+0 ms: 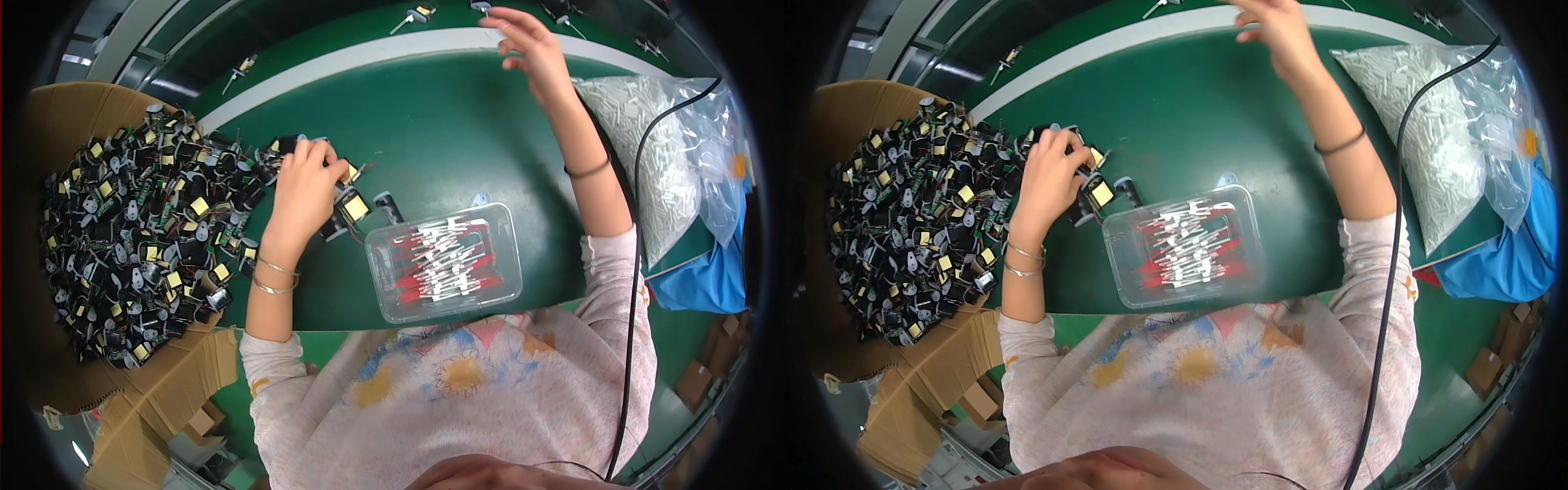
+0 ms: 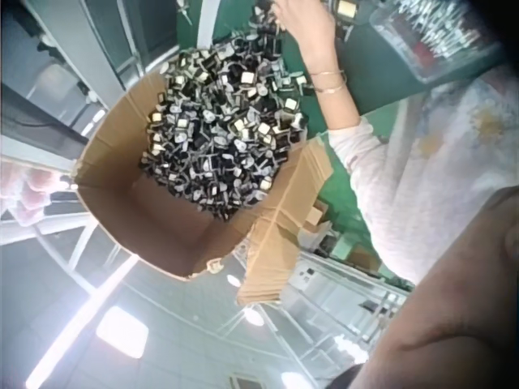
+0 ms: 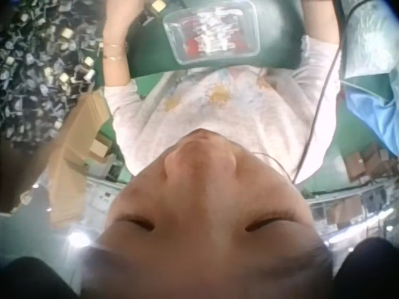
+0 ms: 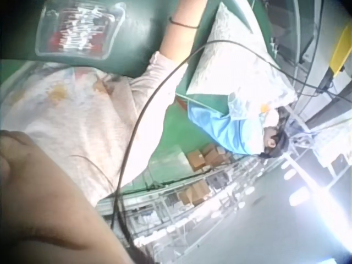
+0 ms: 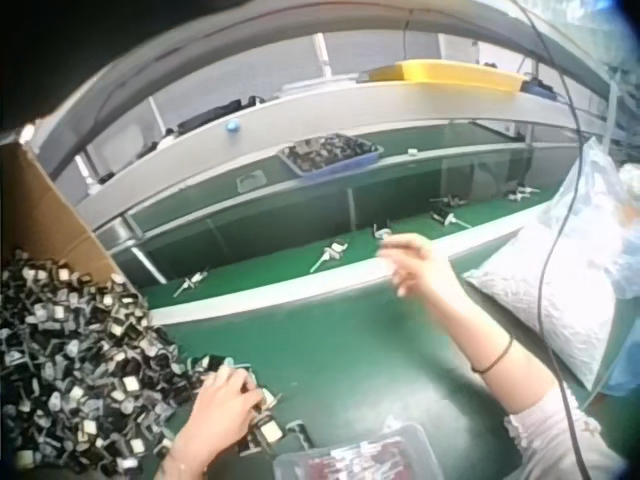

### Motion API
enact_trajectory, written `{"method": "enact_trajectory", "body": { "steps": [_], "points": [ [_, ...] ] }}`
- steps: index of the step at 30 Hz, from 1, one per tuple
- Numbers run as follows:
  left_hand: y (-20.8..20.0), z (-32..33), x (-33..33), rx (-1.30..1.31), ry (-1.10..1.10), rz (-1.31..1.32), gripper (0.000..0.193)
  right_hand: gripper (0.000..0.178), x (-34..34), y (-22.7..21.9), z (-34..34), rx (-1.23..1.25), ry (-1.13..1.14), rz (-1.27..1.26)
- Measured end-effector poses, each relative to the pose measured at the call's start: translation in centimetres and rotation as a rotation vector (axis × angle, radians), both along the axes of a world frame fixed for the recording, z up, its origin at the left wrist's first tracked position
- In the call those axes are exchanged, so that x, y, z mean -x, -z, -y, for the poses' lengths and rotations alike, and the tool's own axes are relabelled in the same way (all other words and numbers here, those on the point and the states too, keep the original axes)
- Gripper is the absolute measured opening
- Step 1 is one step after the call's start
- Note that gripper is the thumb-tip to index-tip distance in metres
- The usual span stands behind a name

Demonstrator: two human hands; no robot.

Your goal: The person picks up resistors from a tray and inserts their metal leads into holes in white plastic housings by hand, placing each assembled unit on the workbench.

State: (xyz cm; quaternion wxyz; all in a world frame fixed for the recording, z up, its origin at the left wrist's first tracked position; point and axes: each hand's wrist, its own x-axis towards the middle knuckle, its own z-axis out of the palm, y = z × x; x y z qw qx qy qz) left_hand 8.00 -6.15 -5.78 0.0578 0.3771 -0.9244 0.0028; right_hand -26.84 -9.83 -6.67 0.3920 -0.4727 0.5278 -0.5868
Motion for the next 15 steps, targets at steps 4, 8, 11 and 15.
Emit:
{"method": "enact_trajectory", "body": {
  "steps": [4, 8, 11, 15],
  "points": [
    [0.0, 0.4, -0.2, 0.037, 0.026, -0.081, 0.019, 0.015, -7.4, -3.8, -8.8, 0.197, -0.710, -0.455],
    [-1.4, 0.4, 0.5, -0.004, 0.008, -0.332, 0.020, 0.014, -10.8, -2.5, -14.5, 0.239, -0.779, -0.987],
    [-3.5, -1.2, 2.3, -0.334, -0.245, -0.565, 0.018, 0.014, -12.2, -0.2, -16.1, 0.265, -0.670, -1.188],
    [-3.3, -1.5, 2.0, -0.074, 0.035, -0.592, 0.014, 0.016, -13.0, 0.8, -16.1, 0.310, -0.763, -1.252]
  ]
}}
